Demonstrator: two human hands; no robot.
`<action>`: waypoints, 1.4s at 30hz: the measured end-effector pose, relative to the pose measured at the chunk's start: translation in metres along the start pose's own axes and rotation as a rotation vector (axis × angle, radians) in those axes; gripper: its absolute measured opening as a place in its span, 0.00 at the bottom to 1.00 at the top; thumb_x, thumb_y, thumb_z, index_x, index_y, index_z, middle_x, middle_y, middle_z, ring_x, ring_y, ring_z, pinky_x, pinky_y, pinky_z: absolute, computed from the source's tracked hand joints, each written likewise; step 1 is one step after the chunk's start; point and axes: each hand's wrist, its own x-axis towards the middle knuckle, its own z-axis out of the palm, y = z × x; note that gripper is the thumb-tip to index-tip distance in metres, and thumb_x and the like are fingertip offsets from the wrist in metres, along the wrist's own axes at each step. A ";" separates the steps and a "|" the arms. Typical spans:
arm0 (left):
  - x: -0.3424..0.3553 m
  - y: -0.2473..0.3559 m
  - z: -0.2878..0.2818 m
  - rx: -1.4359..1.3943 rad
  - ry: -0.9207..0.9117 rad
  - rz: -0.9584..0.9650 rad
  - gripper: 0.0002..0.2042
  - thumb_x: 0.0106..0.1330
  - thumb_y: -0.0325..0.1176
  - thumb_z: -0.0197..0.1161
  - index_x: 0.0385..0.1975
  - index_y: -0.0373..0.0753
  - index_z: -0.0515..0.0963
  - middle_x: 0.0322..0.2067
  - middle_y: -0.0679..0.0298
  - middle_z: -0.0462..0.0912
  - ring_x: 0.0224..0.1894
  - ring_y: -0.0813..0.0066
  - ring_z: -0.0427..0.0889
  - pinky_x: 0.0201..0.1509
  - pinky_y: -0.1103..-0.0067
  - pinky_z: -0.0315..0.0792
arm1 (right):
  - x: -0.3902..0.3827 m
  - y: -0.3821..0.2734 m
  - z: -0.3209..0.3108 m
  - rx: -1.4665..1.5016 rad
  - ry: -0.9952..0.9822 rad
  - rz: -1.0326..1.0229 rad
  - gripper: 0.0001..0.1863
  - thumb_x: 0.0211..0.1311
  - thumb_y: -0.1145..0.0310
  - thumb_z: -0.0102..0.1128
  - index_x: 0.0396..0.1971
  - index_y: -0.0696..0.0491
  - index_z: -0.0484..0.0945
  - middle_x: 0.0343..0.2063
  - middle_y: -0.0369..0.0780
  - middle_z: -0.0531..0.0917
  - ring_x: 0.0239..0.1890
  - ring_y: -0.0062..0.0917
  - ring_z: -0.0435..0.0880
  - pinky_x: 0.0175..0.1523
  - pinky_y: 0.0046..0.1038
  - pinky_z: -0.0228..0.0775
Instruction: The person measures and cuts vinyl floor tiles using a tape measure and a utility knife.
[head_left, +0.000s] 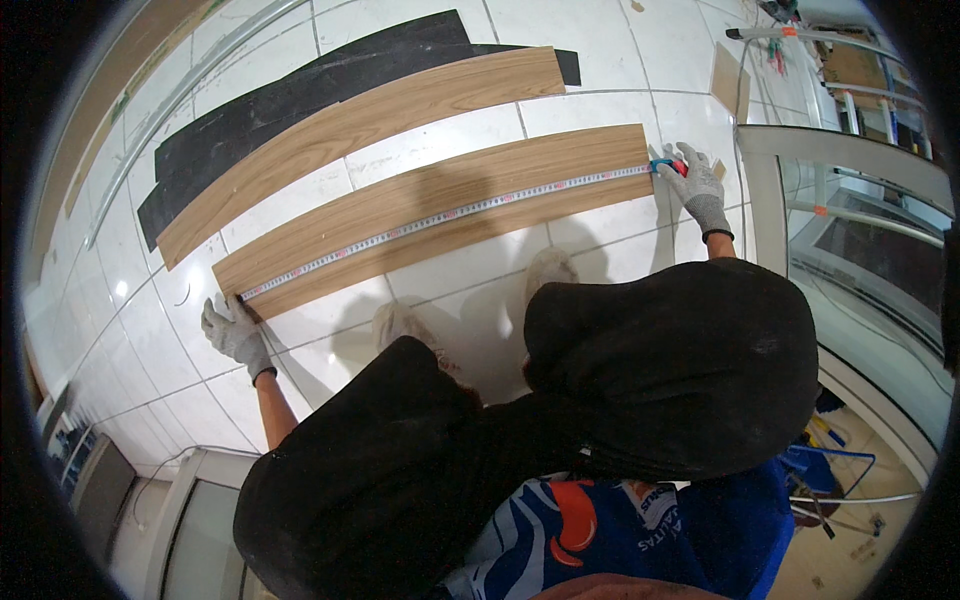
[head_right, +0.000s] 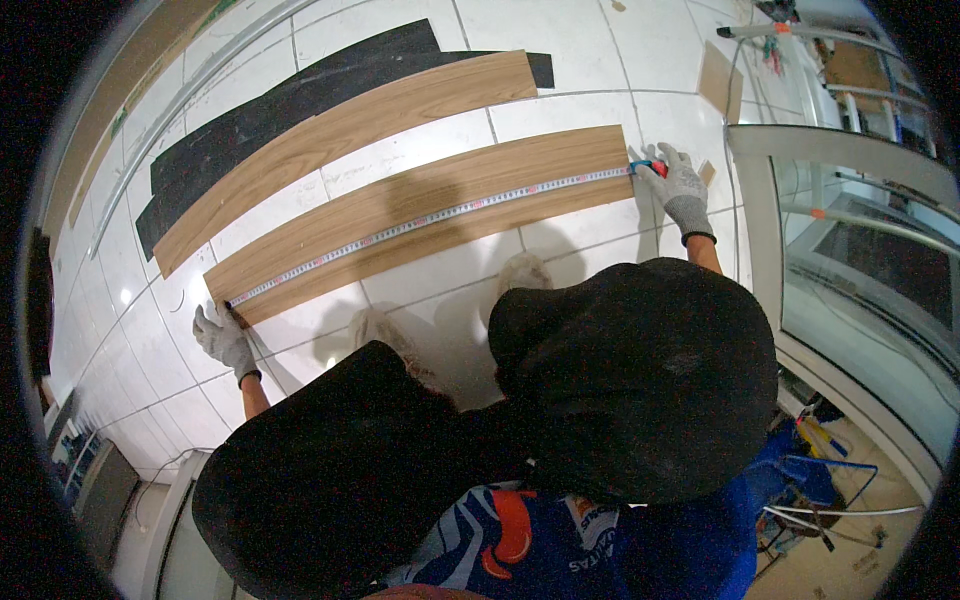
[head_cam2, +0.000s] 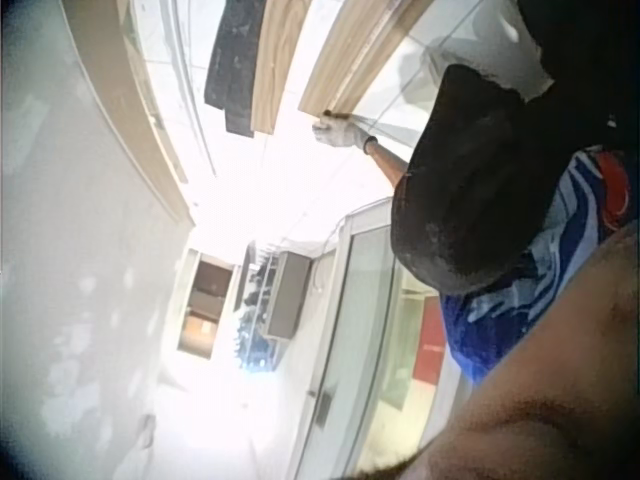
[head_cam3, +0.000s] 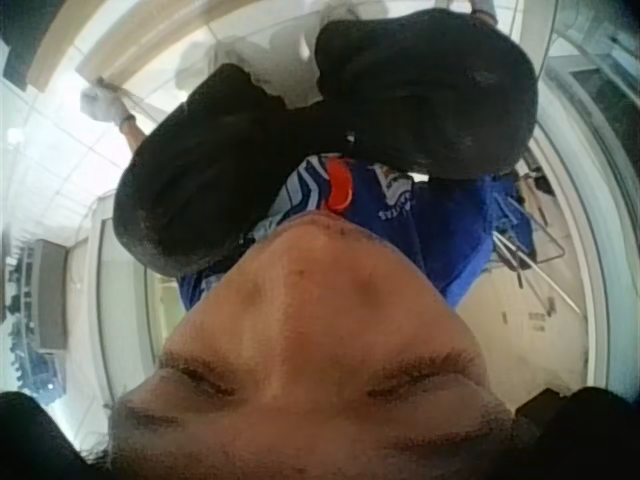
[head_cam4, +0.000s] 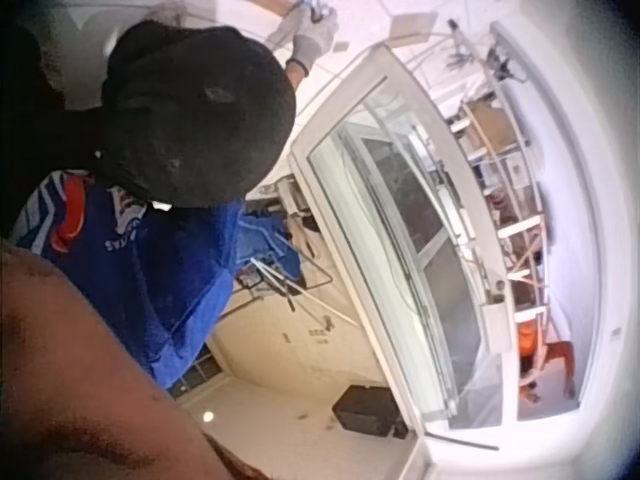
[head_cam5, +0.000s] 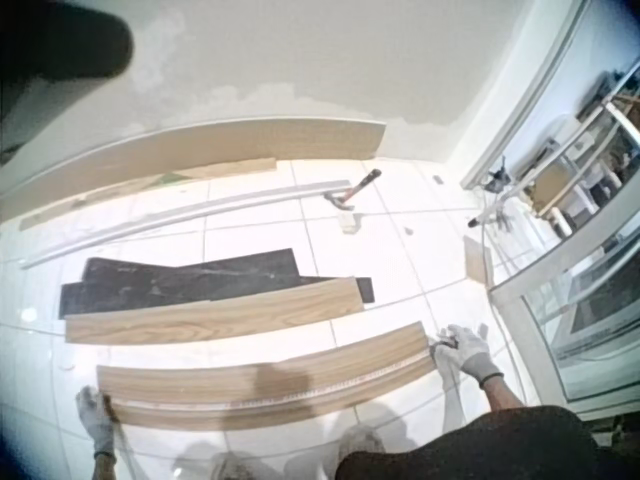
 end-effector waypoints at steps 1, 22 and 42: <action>-0.004 0.009 -0.004 0.098 0.030 0.181 0.19 0.71 0.40 0.65 0.55 0.35 0.78 0.54 0.48 0.78 0.55 0.53 0.80 0.56 0.61 0.74 | 0.002 -0.002 0.001 -0.020 0.038 -0.020 0.39 0.64 0.37 0.60 0.68 0.47 0.70 0.58 0.47 0.78 0.58 0.42 0.82 0.61 0.41 0.73; -0.186 0.288 0.094 -0.190 -0.702 1.376 0.29 0.77 0.50 0.51 0.71 0.37 0.65 0.74 0.56 0.62 0.77 0.61 0.59 0.82 0.61 0.47 | -0.126 -0.207 0.093 0.471 -0.249 -0.442 0.18 0.75 0.55 0.43 0.43 0.53 0.74 0.44 0.54 0.81 0.52 0.50 0.80 0.53 0.47 0.71; -0.196 0.283 0.103 -0.265 -0.686 1.295 0.29 0.77 0.53 0.52 0.68 0.38 0.69 0.70 0.56 0.69 0.75 0.62 0.63 0.81 0.62 0.52 | -0.125 -0.251 0.064 0.135 -0.199 -0.252 0.16 0.74 0.56 0.50 0.34 0.52 0.80 0.27 0.49 0.86 0.35 0.46 0.88 0.44 0.47 0.79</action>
